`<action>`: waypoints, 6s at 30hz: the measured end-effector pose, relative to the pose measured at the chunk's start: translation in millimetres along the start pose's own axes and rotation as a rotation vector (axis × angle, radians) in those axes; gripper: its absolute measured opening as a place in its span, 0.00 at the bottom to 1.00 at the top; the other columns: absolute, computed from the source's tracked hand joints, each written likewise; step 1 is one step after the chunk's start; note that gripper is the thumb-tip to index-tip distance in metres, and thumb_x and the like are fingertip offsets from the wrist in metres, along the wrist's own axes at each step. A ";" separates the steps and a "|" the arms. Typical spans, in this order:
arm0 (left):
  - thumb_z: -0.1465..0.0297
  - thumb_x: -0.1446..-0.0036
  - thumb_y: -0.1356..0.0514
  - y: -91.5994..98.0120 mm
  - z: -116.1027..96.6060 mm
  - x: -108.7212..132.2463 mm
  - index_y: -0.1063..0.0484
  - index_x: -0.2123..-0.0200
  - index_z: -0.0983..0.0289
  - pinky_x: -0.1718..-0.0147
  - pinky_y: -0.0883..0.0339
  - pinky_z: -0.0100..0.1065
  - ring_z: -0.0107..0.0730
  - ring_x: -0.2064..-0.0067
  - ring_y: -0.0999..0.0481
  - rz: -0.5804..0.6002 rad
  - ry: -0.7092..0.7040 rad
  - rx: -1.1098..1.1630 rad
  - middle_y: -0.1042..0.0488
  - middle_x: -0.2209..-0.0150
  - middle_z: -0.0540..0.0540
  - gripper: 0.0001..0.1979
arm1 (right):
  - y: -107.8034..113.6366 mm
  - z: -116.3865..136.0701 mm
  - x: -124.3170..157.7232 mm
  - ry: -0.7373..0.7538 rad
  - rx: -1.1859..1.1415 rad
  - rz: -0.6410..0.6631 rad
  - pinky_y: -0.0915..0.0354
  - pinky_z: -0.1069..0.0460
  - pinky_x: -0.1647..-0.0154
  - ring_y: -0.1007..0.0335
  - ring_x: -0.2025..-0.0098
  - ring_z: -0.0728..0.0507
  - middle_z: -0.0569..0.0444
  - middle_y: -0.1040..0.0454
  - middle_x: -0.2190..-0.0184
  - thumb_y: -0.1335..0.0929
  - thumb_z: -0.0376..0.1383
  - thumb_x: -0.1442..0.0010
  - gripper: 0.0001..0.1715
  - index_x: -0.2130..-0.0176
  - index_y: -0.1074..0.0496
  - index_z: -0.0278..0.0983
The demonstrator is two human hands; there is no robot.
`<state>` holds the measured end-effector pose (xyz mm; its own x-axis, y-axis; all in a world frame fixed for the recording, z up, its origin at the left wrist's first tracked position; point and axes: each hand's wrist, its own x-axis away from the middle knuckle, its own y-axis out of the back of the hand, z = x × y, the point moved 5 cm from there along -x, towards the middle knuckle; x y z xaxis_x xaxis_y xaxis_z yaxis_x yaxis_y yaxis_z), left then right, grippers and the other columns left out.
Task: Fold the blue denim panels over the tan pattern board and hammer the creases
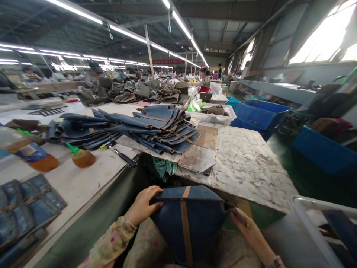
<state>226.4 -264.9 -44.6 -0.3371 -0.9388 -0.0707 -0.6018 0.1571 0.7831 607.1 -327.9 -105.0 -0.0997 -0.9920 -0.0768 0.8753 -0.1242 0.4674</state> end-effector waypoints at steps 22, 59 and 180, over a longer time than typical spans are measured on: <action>0.70 0.41 0.48 -102.4 -143.6 -26.5 0.42 0.44 0.56 0.52 0.44 0.40 0.33 0.52 0.33 0.080 -0.432 -0.247 0.31 0.51 0.52 0.20 | -17.1 28.5 14.4 0.085 0.047 -0.097 0.35 0.47 0.51 0.31 0.53 0.41 0.47 0.27 0.56 0.39 0.47 0.42 0.22 0.56 0.29 0.36; 0.74 0.39 0.54 -108.0 -127.1 17.4 0.44 0.41 0.65 0.41 0.60 0.39 0.34 0.43 0.43 -0.063 -0.646 -0.471 0.38 0.43 0.56 0.22 | -33.8 44.7 80.5 0.283 0.323 0.012 0.41 0.44 0.45 0.41 0.45 0.43 0.48 0.36 0.46 0.41 0.27 0.48 0.20 0.56 0.32 0.37; 0.69 0.39 0.51 -74.3 -99.0 36.0 0.38 0.46 0.66 0.46 0.46 0.37 0.36 0.43 0.40 -0.173 -0.320 -0.493 0.35 0.45 0.56 0.19 | -87.7 121.9 9.0 0.458 0.592 0.179 0.35 0.45 0.56 0.40 0.59 0.41 0.48 0.34 0.61 0.39 0.31 0.41 0.18 0.50 0.34 0.38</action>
<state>330.7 -340.6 -44.1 -0.5110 -0.7877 -0.3441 -0.2869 -0.2210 0.9321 471.8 -328.4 -39.3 0.3386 -0.9065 -0.2524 0.4477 -0.0807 0.8906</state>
